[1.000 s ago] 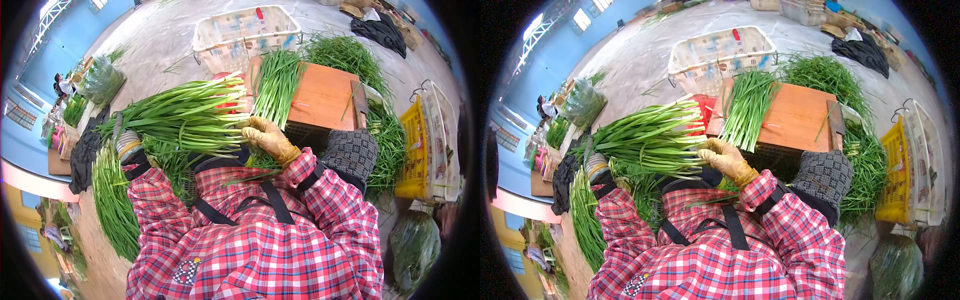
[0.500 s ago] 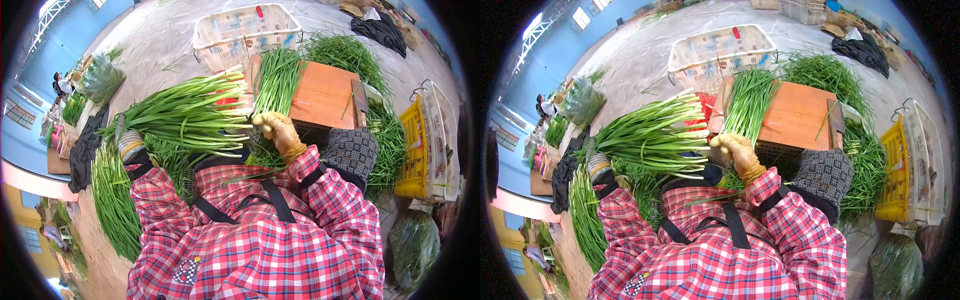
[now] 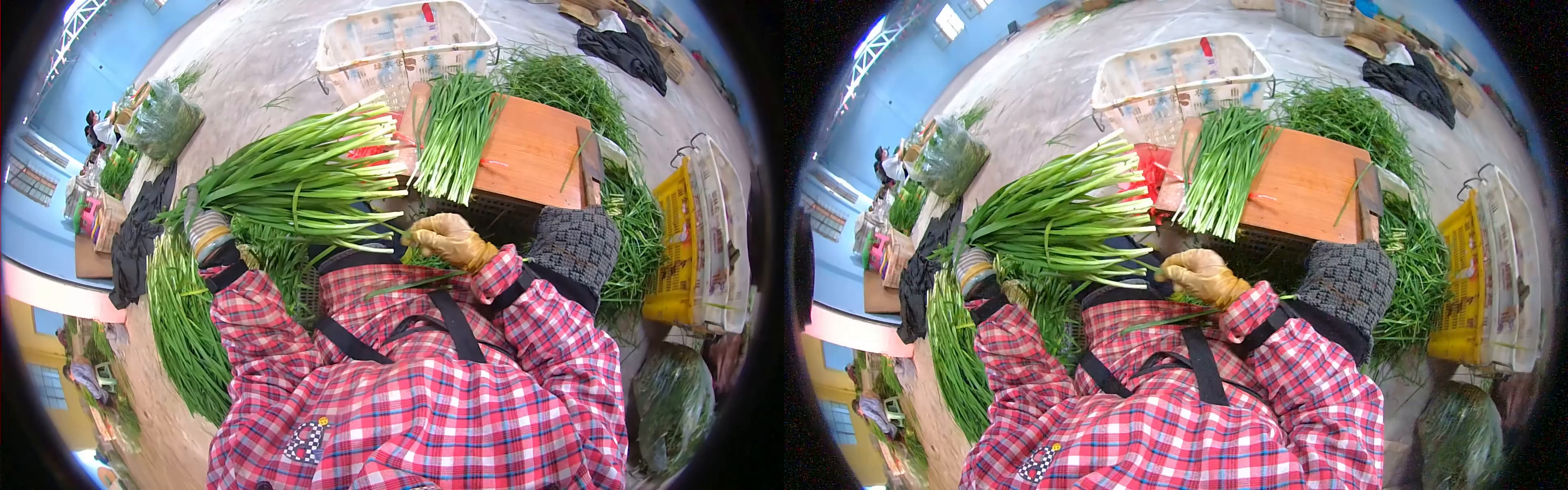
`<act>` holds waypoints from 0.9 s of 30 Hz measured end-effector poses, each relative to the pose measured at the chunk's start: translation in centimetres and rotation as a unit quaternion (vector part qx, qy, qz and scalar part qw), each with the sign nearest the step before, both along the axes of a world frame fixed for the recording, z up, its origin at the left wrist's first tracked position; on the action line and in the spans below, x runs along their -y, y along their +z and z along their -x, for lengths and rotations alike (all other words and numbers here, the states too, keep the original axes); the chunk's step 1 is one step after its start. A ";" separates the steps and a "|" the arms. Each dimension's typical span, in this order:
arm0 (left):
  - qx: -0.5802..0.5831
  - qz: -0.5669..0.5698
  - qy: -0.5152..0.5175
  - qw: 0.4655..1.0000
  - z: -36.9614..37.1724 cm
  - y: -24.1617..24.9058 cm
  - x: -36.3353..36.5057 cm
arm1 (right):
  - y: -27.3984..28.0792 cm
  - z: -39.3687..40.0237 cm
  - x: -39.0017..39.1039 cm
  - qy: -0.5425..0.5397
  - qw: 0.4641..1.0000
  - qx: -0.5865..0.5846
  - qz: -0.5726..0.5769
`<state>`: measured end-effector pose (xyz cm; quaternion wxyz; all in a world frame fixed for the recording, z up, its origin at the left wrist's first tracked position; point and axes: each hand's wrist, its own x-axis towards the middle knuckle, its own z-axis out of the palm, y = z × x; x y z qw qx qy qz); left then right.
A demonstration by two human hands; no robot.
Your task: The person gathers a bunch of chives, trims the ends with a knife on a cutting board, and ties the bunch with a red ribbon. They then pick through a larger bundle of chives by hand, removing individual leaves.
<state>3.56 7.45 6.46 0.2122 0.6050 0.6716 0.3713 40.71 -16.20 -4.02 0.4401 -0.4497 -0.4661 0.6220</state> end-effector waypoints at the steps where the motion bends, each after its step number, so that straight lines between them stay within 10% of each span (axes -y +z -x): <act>1: 0.027 -0.003 0.001 1.000 0.0 0.0 0.1 | -0.5 -1.0 0.2 0.010 0.992 0.124 -0.017; 4: 0.163 -0.047 -0.013 0.985 2.1 -1.5 -1.1 | -0.7 -4.0 1.3 0.031 0.941 0.336 0.039; 7: 0.275 -0.066 -0.036 0.959 3.8 -2.2 -2.4 | -0.7 -4.5 2.1 0.106 0.779 0.611 0.090; 9: 0.139 -0.023 -0.076 0.987 5.1 -3.7 -3.5 | -0.3 -2.7 0.7 -0.144 0.967 0.153 -0.145; 13: 0.302 -0.075 -0.072 0.948 1.3 -3.2 -2.9 | 4.4 1.2 -2.8 -0.096 0.984 -0.083 -0.123; 15: 0.613 0.006 0.009 0.790 -0.2 -1.4 -2.5 | 3.2 3.0 -4.3 -0.087 0.968 -0.230 -0.041; 22: 0.331 -0.073 -0.070 0.938 3.2 -6.0 -4.1 | 3.6 4.0 -4.2 -0.131 0.958 -0.251 -0.041; 27: 0.457 -0.027 -0.037 0.888 2.1 -5.2 -3.6 | 3.1 4.0 -4.4 -0.151 0.954 -0.255 -0.052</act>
